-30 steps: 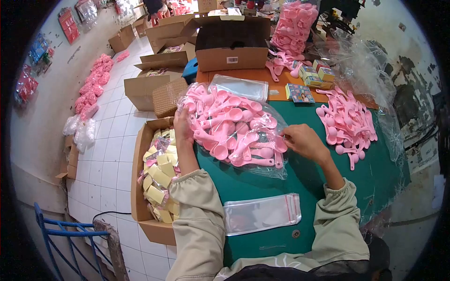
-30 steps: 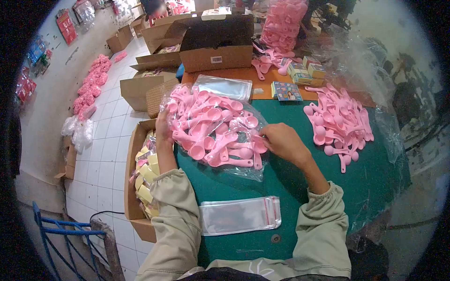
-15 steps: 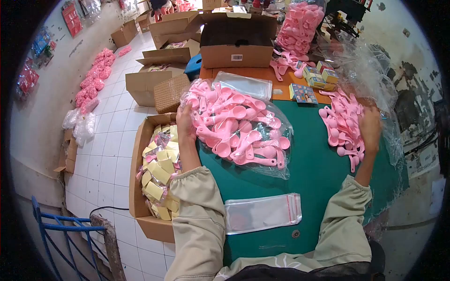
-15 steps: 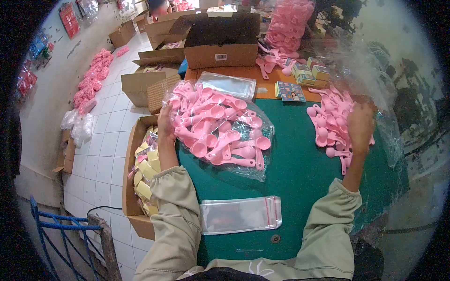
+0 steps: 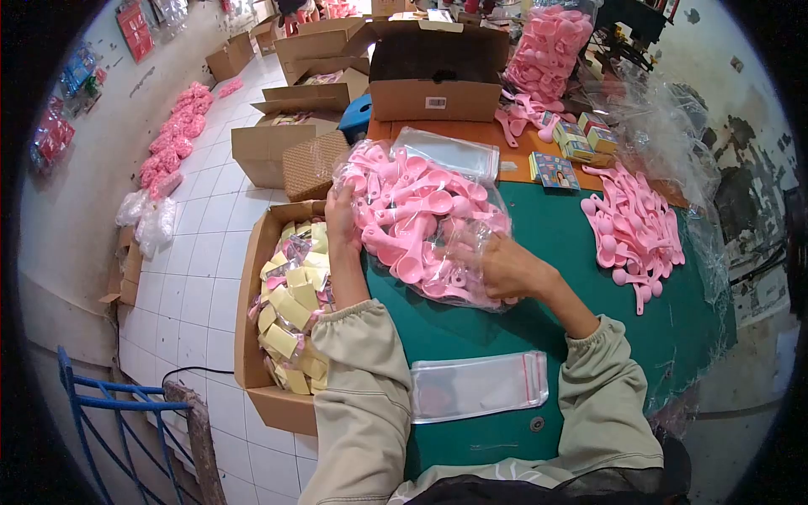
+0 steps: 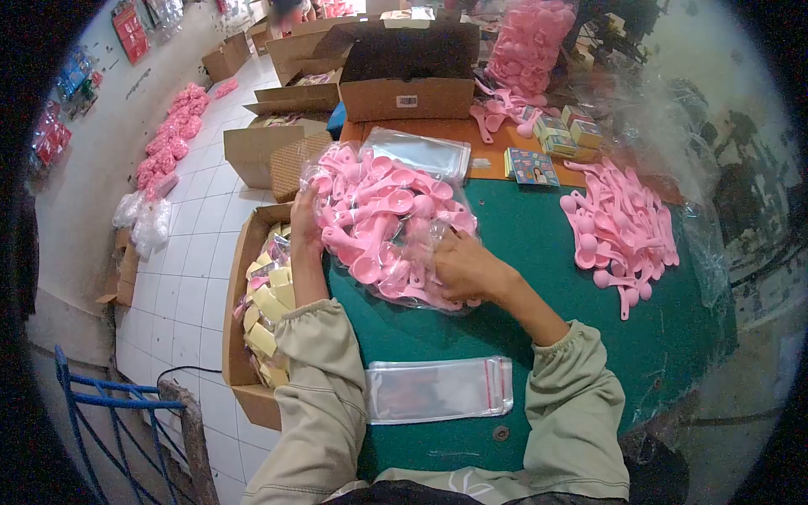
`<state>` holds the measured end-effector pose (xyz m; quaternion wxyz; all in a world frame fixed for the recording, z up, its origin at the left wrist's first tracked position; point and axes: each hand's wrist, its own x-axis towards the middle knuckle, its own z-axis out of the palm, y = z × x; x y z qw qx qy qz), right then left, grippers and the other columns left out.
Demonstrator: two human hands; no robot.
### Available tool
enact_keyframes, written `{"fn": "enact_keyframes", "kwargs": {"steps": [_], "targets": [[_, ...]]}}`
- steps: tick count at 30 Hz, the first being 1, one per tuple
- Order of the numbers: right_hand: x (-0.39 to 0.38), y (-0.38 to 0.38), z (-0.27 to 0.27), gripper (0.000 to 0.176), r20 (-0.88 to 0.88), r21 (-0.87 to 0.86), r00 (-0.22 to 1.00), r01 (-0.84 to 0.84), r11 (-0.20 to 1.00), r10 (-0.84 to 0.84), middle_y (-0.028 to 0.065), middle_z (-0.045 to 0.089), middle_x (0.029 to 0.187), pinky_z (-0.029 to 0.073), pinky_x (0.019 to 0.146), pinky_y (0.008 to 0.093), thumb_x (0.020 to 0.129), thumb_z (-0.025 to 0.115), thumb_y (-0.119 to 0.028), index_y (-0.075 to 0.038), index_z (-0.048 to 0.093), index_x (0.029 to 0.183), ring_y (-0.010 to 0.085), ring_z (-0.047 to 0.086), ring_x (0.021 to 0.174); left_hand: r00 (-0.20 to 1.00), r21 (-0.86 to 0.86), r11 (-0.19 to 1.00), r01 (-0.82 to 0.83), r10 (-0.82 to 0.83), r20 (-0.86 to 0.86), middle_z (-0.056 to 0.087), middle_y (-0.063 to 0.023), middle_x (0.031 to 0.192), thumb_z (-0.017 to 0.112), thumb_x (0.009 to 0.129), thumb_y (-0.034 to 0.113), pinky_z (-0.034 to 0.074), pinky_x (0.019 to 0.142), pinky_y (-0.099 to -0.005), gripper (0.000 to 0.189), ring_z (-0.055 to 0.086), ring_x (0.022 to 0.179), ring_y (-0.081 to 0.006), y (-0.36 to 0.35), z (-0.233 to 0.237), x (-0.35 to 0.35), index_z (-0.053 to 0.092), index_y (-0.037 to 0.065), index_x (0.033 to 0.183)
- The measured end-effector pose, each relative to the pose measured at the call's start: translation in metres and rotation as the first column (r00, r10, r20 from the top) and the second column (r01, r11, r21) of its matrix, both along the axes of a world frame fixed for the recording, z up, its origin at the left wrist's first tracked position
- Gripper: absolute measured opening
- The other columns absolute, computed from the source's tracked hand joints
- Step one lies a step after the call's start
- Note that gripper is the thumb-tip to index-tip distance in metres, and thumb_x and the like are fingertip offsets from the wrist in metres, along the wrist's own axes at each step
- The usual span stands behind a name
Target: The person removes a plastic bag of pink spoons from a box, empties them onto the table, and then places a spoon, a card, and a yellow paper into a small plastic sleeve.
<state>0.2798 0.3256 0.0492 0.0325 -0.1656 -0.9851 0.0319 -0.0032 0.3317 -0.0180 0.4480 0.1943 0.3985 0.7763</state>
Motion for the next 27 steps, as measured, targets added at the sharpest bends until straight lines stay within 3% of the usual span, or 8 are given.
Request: {"fn": "enact_keyframes", "kwargs": {"steps": [3, 6, 12, 15, 18, 21, 24, 27], "targets": [[-0.004, 0.0, -0.002, 0.06, 0.083, -0.233, 0.99, 0.133, 0.963, -0.116, 0.0166, 0.041, 0.128, 0.043, 0.088, 0.0421, 0.066, 0.061, -0.006, -0.012, 0.045, 0.124, 0.0378, 0.048, 0.107, 1.0, -0.007, 1.0, 0.001, -0.001, -0.002, 0.055, -0.0111, 0.106, 0.055, 0.084, 0.014, 0.05, 0.08, -0.0336, 0.033, 0.058, 0.093, -0.0208, 0.0, 0.002, 0.002, 0.046, -0.001, 0.112], [-0.001, 0.002, -0.008, 0.053, -0.147, -0.119, 0.989, -0.006, 0.993, -0.011, 0.0164, 0.046, 0.122, 0.046, 0.084, 0.0429, 0.066, 0.061, -0.004, -0.01, 0.049, 0.117, 0.0378, 0.052, 0.102, 1.0, -0.005, 1.0, 0.009, -0.009, -0.002, 0.055, -0.0115, 0.108, 0.056, 0.085, 0.016, 0.051, 0.081, -0.0368, 0.033, 0.059, 0.095, -0.0228, 0.0, -0.001, 0.0, 0.046, 0.001, 0.113], [0.002, -0.007, -0.016, 0.05, -0.239, -0.031, 0.969, 0.062, 0.998, -0.067, 0.0166, 0.056, 0.103, 0.047, 0.076, 0.0437, 0.067, 0.061, -0.002, -0.01, 0.05, 0.115, 0.0374, 0.057, 0.088, 1.0, 0.003, 1.0, 0.003, -0.003, -0.013, 0.055, -0.0112, 0.109, 0.056, 0.085, 0.018, 0.051, 0.081, -0.0388, 0.036, 0.059, 0.097, -0.0234, 0.002, -0.004, -0.001, 0.047, 0.002, 0.115], [0.001, -0.01, -0.012, 0.05, -0.155, -0.116, 0.966, 0.189, 0.975, -0.206, 0.0163, 0.06, 0.091, 0.048, 0.07, 0.0446, 0.068, 0.06, -0.004, -0.011, 0.049, 0.116, 0.0375, 0.059, 0.079, 1.0, -0.016, 1.0, -0.01, 0.009, -0.023, 0.055, -0.0109, 0.109, 0.056, 0.085, 0.019, 0.051, 0.08, -0.0385, 0.036, 0.059, 0.096, -0.0233, -0.003, 0.003, 0.005, 0.047, 0.002, 0.116], [0.003, -0.009, 0.005, 0.038, -0.164, -0.17, 0.96, 0.201, 0.965, -0.229, 0.0153, 0.061, 0.08, 0.046, 0.063, 0.0445, 0.069, 0.06, -0.006, -0.007, 0.054, 0.107, 0.0381, 0.059, 0.072, 1.0, -0.017, 1.0, -0.014, 0.013, -0.026, 0.055, -0.0108, 0.108, 0.055, 0.085, 0.019, 0.051, 0.08, -0.0382, 0.036, 0.059, 0.095, -0.0234, 0.0, 0.003, 0.002, 0.048, 0.002, 0.116], [0.017, 0.009, 0.024, 0.036, -0.143, -0.273, 0.989, -0.006, 0.962, -0.034, 0.0162, 0.062, 0.083, 0.047, 0.062, 0.0395, 0.068, 0.061, -0.009, -0.003, 0.057, 0.103, 0.0369, 0.058, 0.071, 1.0, 0.003, 1.0, -0.002, 0.002, -0.026, 0.056, -0.0111, 0.107, 0.054, 0.085, 0.018, 0.051, 0.081, -0.038, 0.036, 0.059, 0.095, -0.0234, 0.002, -0.005, -0.002, 0.047, 0.002, 0.116], [0.042, 0.022, 0.043, 0.021, -0.111, -0.467, 0.969, 0.145, 0.872, -0.22, 0.0163, 0.056, 0.071, 0.045, 0.058, 0.0342, 0.067, 0.064, -0.016, -0.001, 0.058, 0.082, 0.0278, 0.056, 0.064, 1.0, 0.0, 1.0, 0.007, -0.007, -0.012, 0.054, -0.0123, 0.11, 0.054, 0.085, 0.015, 0.05, 0.082, -0.0375, 0.038, 0.058, 0.097, -0.0232, 0.002, -0.005, -0.003, 0.044, 0.0, 0.118], [0.063, 0.029, 0.064, 0.022, -0.177, -0.588, 0.953, 0.097, 0.803, -0.244, 0.0085, 0.058, 0.07, 0.043, 0.058, 0.0282, 0.067, 0.064, -0.014, -0.001, 0.06, 0.084, 0.0168, 0.052, 0.06, 0.999, 0.006, 0.999, 0.036, -0.036, 0.019, 0.053, -0.0135, 0.112, 0.054, 0.085, 0.014, 0.049, 0.083, -0.0371, 0.039, 0.057, 0.099, -0.0234, 0.0, -0.002, -0.002, 0.042, -0.002, 0.119]]}}
